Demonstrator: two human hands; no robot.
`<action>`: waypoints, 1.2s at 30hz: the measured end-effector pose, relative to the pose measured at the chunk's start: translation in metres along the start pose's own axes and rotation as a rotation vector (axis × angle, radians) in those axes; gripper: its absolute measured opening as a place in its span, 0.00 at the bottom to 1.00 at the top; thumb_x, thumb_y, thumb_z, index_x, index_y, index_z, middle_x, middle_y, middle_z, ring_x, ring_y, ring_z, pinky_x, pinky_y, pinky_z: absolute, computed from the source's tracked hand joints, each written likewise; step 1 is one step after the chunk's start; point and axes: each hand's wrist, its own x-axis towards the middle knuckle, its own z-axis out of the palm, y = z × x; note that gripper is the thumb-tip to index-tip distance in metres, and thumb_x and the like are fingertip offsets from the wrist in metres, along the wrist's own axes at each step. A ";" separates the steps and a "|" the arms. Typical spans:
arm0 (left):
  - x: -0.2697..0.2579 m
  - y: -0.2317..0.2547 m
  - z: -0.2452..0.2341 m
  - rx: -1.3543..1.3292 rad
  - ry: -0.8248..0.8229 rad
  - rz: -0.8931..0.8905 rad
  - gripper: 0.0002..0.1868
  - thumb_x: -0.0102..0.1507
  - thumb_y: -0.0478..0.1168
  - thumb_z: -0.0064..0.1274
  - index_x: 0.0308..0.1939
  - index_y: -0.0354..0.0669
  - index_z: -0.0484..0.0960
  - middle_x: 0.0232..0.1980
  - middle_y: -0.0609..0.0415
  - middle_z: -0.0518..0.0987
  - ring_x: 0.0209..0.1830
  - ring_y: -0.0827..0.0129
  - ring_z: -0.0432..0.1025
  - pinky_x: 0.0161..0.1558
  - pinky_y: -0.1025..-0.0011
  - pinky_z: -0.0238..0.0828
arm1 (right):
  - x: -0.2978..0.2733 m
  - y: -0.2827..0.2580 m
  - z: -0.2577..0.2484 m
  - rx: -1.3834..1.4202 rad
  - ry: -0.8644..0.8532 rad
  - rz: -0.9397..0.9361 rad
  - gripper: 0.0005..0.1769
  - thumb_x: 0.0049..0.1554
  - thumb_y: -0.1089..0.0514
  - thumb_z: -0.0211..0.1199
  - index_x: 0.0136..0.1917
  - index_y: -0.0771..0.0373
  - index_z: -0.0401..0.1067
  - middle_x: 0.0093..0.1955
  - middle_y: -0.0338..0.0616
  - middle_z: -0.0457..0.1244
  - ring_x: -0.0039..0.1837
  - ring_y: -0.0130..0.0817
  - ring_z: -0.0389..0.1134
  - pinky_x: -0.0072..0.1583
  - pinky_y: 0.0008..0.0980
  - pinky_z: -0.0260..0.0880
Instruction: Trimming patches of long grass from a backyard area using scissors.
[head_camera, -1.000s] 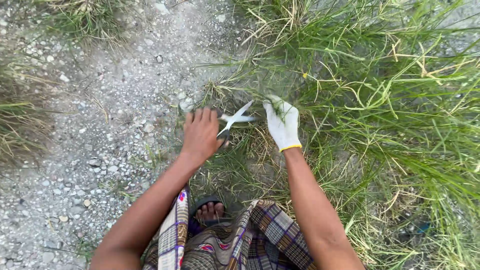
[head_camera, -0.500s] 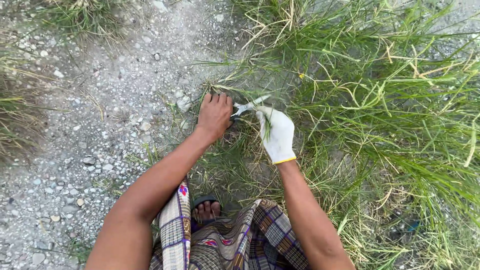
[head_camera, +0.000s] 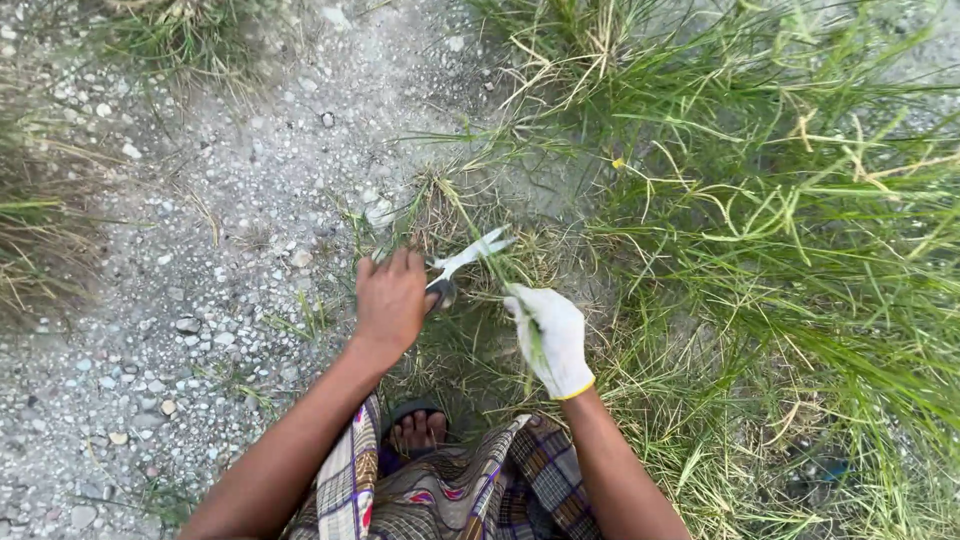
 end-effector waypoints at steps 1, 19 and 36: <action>-0.009 -0.002 -0.008 0.000 -0.005 -0.005 0.28 0.54 0.51 0.69 0.49 0.37 0.77 0.47 0.47 0.79 0.47 0.61 0.76 0.52 0.60 0.61 | -0.001 0.003 0.000 0.004 -0.006 0.002 0.09 0.60 0.61 0.67 0.54 0.60 0.81 0.45 0.41 0.72 0.45 0.27 0.72 0.48 0.26 0.71; 0.075 -0.048 -0.012 0.492 0.327 0.079 0.32 0.50 0.46 0.67 0.55 0.40 0.74 0.53 0.51 0.72 0.56 0.63 0.66 0.57 0.62 0.60 | 0.082 -0.039 -0.033 0.255 0.196 0.102 0.07 0.62 0.63 0.64 0.54 0.65 0.79 0.48 0.48 0.72 0.50 0.34 0.74 0.55 0.29 0.73; 0.003 -0.055 -0.012 0.071 0.202 -0.058 0.22 0.56 0.54 0.69 0.41 0.40 0.83 0.36 0.47 0.83 0.30 0.62 0.76 0.54 0.59 0.60 | 0.087 -0.034 -0.041 -0.217 -0.047 0.153 0.32 0.51 0.50 0.72 0.67 0.57 0.67 0.65 0.56 0.63 0.66 0.55 0.64 0.65 0.51 0.65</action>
